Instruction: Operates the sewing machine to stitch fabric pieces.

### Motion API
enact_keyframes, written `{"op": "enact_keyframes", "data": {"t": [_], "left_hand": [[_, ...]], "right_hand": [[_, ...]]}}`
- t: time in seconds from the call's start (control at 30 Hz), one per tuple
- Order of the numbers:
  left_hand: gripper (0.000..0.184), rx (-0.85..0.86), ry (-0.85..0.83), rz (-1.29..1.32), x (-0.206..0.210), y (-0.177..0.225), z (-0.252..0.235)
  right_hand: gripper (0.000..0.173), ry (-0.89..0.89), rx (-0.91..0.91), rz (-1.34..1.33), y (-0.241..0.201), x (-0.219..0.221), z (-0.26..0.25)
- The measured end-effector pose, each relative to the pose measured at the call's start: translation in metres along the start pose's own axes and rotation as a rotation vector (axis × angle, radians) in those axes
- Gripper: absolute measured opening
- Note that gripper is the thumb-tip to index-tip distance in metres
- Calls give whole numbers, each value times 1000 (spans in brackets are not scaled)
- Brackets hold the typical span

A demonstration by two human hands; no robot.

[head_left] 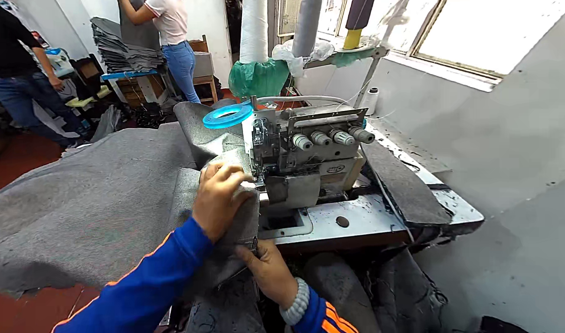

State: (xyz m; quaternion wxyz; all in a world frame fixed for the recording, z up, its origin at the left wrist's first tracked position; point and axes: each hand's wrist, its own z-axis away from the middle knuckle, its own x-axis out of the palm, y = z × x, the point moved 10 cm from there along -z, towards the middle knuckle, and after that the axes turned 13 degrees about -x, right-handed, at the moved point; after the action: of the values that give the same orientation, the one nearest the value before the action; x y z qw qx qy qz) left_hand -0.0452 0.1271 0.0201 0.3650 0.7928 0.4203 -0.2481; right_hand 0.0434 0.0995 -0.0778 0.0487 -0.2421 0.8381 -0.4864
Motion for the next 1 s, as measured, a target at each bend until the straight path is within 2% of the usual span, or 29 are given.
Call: {"op": "enact_keyframes", "data": {"t": [0.07,0.17,0.27,0.4,0.47,0.57,0.63,0.7,0.77,0.8,0.83,0.93,1.0], "left_hand": [[19,98,92,-217,0,25,21],[35,50,-12,-390,10,45,34],[33,-13,-56,-346,16,38,28],[25,-85,-112,-178,11,24,11],[27,-101,-131,-132,-3,33,11],[32,-26,-124,-55,-19,62,23],[40,29,-109,-69,-18,73,38],[57,101,-73,-153,-12,74,53],[76,148,-61,-237,-5,68,61],[79,165,-59,-265,-2,65,63],[76,183,-58,-287,0,61,63],[41,249,-42,-315,3,56,59],[33,274,-41,-288,-1,55,50]], "right_hand": [[24,-42,-66,72,-4,-4,6],[29,-48,-147,177,-11,-13,5],[30,-59,-160,171,-20,-22,-10],[33,-98,-78,94,-24,-28,-29],[32,-118,-47,45,-23,-32,-33],[31,-96,-47,28,-21,-38,-33],[31,-77,-53,-12,-21,-36,-30],[30,-28,-67,-5,-20,-33,-26],[31,30,-134,106,-25,-32,-24],[31,53,-181,191,-28,-31,-24],[32,69,-229,281,-33,-31,-24],[32,79,-357,503,-43,-29,-26],[31,82,-407,601,-47,-26,-30]]}}
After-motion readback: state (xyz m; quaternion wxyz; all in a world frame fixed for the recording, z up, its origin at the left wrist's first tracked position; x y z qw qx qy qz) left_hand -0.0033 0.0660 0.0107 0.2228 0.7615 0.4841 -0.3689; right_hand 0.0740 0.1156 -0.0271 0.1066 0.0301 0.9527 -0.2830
